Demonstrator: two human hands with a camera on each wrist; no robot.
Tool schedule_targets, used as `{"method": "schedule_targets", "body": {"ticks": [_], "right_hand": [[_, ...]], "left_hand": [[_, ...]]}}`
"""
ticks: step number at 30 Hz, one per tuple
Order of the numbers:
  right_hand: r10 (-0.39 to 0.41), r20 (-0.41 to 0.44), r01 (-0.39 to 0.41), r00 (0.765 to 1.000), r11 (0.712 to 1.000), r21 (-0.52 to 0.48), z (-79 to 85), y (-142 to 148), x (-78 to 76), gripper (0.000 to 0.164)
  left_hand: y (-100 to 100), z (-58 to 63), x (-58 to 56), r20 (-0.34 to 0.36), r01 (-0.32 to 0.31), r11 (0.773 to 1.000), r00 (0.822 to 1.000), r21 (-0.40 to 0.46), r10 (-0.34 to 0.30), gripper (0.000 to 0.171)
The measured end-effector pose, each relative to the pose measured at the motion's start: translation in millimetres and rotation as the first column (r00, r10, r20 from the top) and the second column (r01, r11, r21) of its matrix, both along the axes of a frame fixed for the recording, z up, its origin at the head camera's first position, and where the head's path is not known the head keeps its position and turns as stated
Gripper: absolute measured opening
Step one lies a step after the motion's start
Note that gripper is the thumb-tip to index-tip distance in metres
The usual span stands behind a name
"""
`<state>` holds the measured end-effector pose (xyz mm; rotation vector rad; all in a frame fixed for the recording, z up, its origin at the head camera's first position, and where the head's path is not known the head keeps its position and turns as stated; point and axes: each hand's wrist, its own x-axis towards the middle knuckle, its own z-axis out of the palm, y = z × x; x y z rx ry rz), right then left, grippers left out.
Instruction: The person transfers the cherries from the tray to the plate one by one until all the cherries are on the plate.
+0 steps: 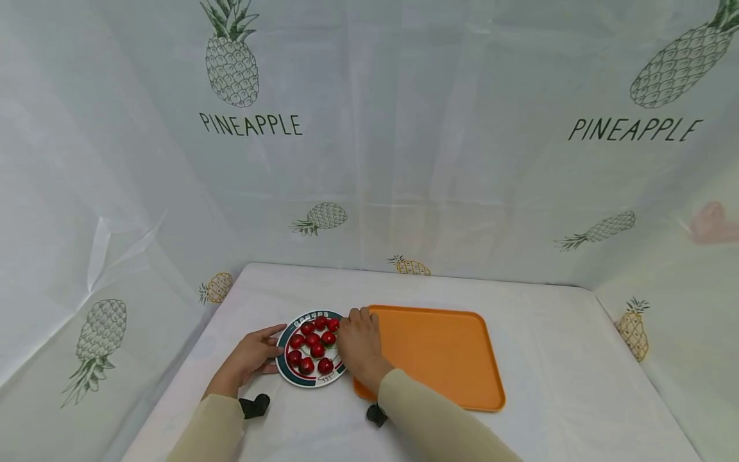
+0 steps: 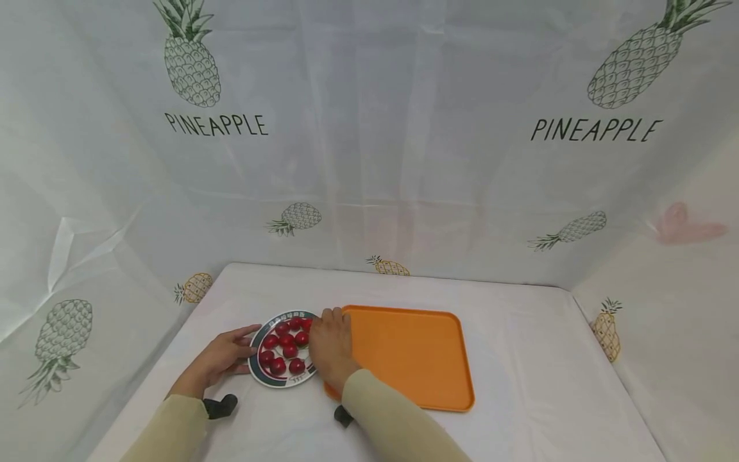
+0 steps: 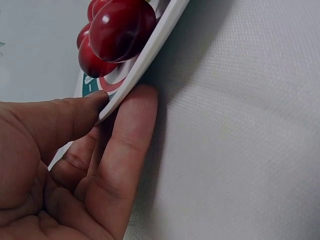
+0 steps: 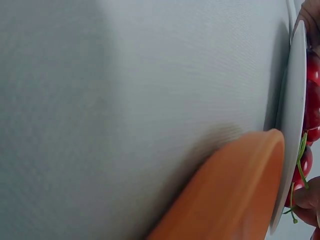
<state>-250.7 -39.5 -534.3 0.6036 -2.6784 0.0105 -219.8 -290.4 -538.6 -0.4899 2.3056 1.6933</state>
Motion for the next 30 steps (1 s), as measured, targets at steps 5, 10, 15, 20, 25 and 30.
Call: {"method": "schedule_targets", "body": {"ticks": [5,10,15,20,25,30], "right_hand": [[0.01,0.0,-0.01,1.0,1.0,0.002,-3.3,1,-0.3,0.023],[0.007,0.01,-0.007,1.0,1.0,-0.013,-5.1,3,-1.1,0.025],[0.001,-0.001,-0.001,1.0,1.0,-0.005,-4.1,5,-0.9,0.03],[0.002,0.001,-0.002,1.0,1.0,0.007,-1.5,8,-0.5,0.033],[0.016,0.008,-0.016,1.0,0.999,-0.031,0.3,15,2.1,0.036],[0.023,0.045,-0.02,0.999,0.997,-0.07,3.1,28,5.4,0.041]], "left_hand": [[0,0.4,0.5,-0.002,-0.003,1.0,1.0,0.005,0.003,0.062],[1,1.1,-0.5,-0.004,0.003,1.0,1.0,0.01,-0.003,0.062],[1,0.5,-2.9,-0.002,0.005,1.0,1.0,0.006,-0.005,0.062],[1,0.2,-5.1,0.0,0.0,1.0,1.0,-0.021,0.0,0.062],[0,2.2,-3.9,-0.009,0.017,0.996,1.0,-0.088,-0.018,0.061],[-2,8.8,-0.3,-0.003,0.04,0.98,0.999,-0.193,-0.041,0.059]]}}
